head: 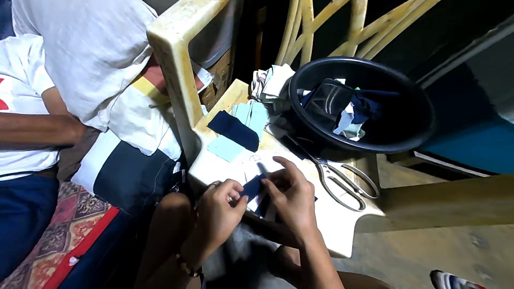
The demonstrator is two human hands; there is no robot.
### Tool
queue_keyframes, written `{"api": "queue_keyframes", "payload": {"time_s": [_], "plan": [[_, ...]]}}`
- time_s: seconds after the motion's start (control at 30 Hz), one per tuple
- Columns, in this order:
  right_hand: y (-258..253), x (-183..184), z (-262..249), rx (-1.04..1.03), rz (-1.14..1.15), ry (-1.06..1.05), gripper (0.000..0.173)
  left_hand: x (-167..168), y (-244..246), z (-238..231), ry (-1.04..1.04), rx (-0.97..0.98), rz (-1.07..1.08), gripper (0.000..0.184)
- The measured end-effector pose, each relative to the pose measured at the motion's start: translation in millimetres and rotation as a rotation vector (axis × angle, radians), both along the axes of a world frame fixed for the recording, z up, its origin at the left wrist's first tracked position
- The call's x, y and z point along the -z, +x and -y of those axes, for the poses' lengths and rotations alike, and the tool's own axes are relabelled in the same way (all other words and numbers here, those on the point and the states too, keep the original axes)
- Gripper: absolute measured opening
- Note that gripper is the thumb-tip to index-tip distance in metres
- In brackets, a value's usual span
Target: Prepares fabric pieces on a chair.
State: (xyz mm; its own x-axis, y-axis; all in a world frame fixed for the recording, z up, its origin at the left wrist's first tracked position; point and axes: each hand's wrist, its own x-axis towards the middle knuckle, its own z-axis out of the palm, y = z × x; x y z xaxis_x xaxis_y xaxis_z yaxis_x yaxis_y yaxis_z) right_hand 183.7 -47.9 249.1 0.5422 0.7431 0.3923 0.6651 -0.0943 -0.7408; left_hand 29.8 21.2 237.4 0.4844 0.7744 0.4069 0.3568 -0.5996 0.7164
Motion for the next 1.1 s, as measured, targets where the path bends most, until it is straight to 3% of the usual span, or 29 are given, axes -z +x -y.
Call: {"api": "queue_keyframes", "payload": {"time_s": [0.23,0.5,0.83,1.1], "plan": [[1,2,-1,0.000,-0.004,0.007,0.044,1,-1,-2,0.020,0.022,0.002,0.020],[1,2,0,-0.007,-0.001,0.003,0.044,5,-5,-17,0.050,-0.060,0.223,0.015],[3,2,0,-0.008,0.012,0.011,0.043,5,-6,-9,0.180,0.096,0.027,0.014],[2,2,0,0.001,0.004,0.011,0.044,7,-5,-7,0.209,0.071,0.005,0.019]]}}
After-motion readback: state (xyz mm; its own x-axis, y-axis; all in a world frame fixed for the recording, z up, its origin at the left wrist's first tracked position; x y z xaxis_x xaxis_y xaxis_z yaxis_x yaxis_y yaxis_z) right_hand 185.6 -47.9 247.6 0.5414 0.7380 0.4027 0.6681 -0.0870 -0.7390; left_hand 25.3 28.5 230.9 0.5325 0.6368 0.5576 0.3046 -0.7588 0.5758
